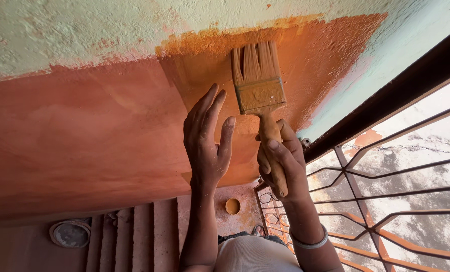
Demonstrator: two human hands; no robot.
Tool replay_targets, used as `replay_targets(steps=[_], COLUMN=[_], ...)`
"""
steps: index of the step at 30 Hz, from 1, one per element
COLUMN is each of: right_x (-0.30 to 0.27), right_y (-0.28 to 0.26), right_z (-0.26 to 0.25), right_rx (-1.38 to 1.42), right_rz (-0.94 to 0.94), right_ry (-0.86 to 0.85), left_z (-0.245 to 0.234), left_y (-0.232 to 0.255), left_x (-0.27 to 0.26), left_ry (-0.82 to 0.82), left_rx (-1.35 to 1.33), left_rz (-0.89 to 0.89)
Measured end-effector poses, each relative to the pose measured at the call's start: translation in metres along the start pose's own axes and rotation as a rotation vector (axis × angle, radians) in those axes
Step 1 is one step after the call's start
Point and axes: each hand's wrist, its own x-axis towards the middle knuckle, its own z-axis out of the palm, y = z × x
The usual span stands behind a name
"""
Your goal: The person paints a wall section orange using a paintbrush and a small container of paint. The person repeatedly dips the brush into the container and applies paint to the wall surface in a stairwell area.
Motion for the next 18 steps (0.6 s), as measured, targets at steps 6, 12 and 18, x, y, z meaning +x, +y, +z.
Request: replay_targets(steps=[6,12,18], right_x=[-0.035,-0.024,-0.011], right_y=[0.056,0.048,-0.015], right_z=[-0.013,-0.005,0.025], right_rx=[0.053,0.006,-0.035], right_rz=[0.401,0.392,-0.117], right_ry=[0.195,0.242,0.084], left_z=[-0.005,-0.009,-0.014], left_y=[-0.009,-0.017,-0.018], left_x=[0.000,-0.005,-0.004], left_ry=[0.008,-0.016,-0.046], left_rx=[-0.014,-0.036,-0.055], left_rz=[0.003,-0.017,-0.003])
